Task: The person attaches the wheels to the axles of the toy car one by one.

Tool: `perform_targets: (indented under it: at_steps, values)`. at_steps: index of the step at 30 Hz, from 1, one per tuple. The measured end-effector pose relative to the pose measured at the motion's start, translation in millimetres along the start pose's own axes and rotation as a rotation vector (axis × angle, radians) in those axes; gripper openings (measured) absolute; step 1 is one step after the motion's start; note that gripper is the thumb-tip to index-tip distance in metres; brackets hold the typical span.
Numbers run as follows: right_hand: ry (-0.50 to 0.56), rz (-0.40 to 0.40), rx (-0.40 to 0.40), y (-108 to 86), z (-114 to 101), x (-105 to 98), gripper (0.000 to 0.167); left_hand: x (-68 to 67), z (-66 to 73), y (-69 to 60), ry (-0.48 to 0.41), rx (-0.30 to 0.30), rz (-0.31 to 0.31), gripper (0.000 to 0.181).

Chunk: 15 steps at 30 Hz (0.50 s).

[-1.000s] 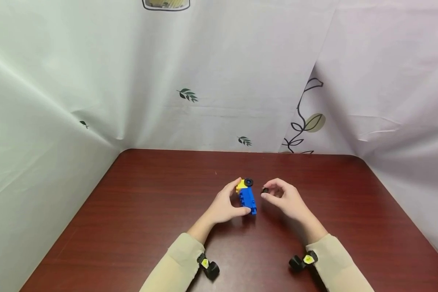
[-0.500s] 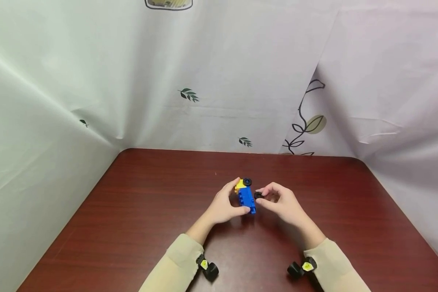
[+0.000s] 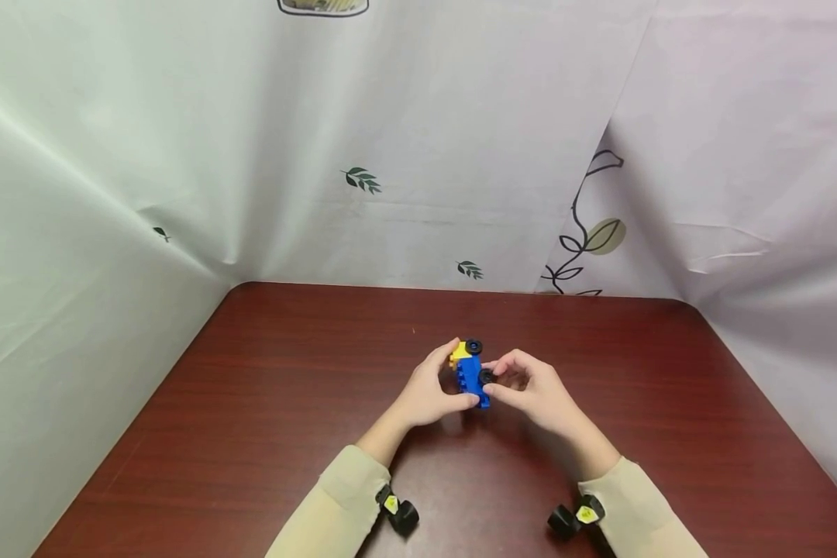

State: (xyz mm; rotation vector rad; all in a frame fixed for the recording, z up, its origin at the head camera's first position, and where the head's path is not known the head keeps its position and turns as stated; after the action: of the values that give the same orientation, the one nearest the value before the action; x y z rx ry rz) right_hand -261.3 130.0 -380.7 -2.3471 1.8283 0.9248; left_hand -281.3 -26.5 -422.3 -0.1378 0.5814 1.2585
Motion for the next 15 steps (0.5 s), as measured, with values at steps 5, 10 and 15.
perform_targets:
  at_steps: [5,10,15]
  values:
    - [-0.038,-0.004,-0.012,-0.7,0.0,1.5,0.031,0.2,0.1,-0.1,-0.006,0.0,-0.001,0.091]
    - [-0.032,-0.027,0.0,-1.4,0.3,4.0,0.033,1.4,-0.5,-0.1,0.0,0.0,-0.009,0.091]
    - [-0.003,-0.01,-0.004,-1.3,0.2,4.8,0.03,0.7,1.0,-0.1,-0.002,0.016,0.004,0.091]
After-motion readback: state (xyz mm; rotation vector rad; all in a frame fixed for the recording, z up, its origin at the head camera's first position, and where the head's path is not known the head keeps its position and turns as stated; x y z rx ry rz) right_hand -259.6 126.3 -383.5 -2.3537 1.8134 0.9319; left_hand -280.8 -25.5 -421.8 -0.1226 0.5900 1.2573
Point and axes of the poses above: each hand's wrist, its own y-axis towards the middle knuckle, its own x-axis out of the palm, z = x × y, the point moved 8 cm from there along y, towards the middle knuckle, and after that the axes turned 3 degrees about z, right-handed, at the moved point
